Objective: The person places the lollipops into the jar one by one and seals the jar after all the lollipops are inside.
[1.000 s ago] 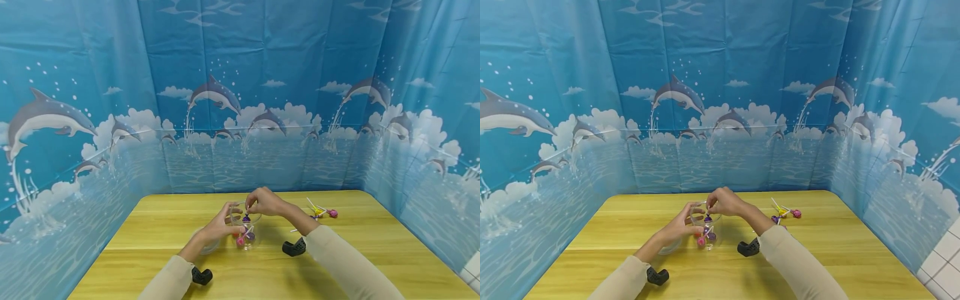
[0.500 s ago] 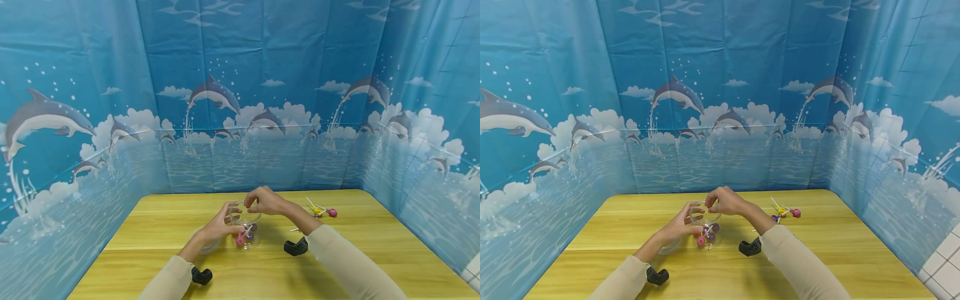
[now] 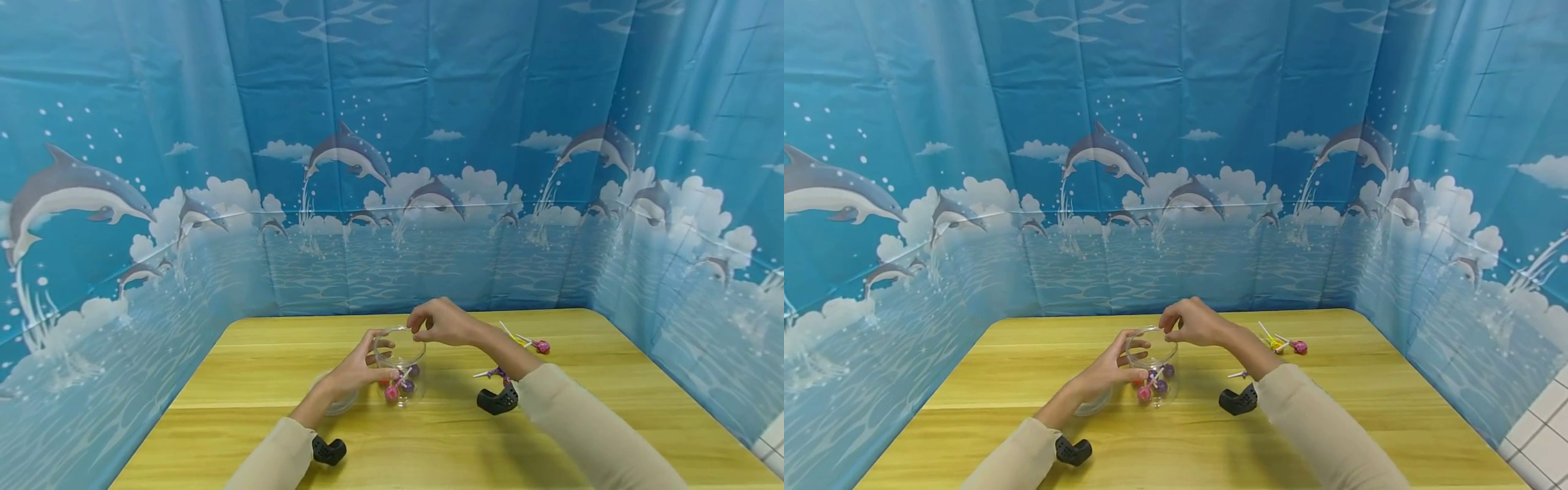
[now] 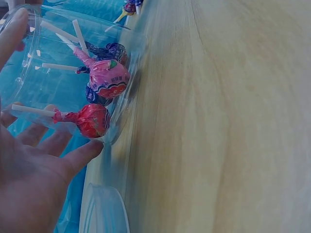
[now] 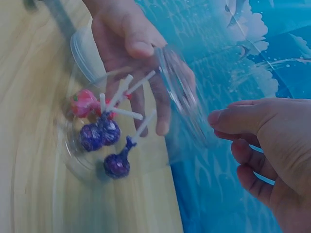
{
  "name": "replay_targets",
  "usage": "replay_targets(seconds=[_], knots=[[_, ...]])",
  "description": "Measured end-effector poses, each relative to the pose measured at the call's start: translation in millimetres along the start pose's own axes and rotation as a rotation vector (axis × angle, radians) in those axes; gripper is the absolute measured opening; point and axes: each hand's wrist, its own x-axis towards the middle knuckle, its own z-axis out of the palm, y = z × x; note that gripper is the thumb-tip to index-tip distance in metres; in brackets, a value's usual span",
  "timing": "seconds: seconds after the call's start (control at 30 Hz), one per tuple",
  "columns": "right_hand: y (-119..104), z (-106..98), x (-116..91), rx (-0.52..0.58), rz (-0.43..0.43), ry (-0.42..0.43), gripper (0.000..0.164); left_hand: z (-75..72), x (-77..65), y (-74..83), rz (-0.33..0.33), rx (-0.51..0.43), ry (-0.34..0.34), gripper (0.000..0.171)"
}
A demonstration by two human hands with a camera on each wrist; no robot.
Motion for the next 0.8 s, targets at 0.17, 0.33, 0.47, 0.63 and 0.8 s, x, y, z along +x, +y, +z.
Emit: replay_targets(seconds=[0.17,0.33,0.47,0.63,0.8], knots=[[3,-11,-10,0.007,0.044,0.028,0.014,-0.2,-0.3,0.6,0.0,-0.009,0.004,0.072],[7,-22,-25,0.022,0.084,0.054,0.015,-0.1,-1.5,1.5,-0.001,-0.018,0.005,0.072],[13,-30,-38,0.018,0.106,0.071,0.016,-0.8,-2.0,1.6,0.003,-0.022,0.002,0.074],[22,-36,-55,-0.008,0.122,0.09,0.014,-1.4,-2.6,2.5,0.004,-0.013,0.002,0.075],[29,-41,-73,-0.024,0.15,0.102,0.013,-1.4,-2.6,2.9,-0.001,-0.009,0.001,0.074]])
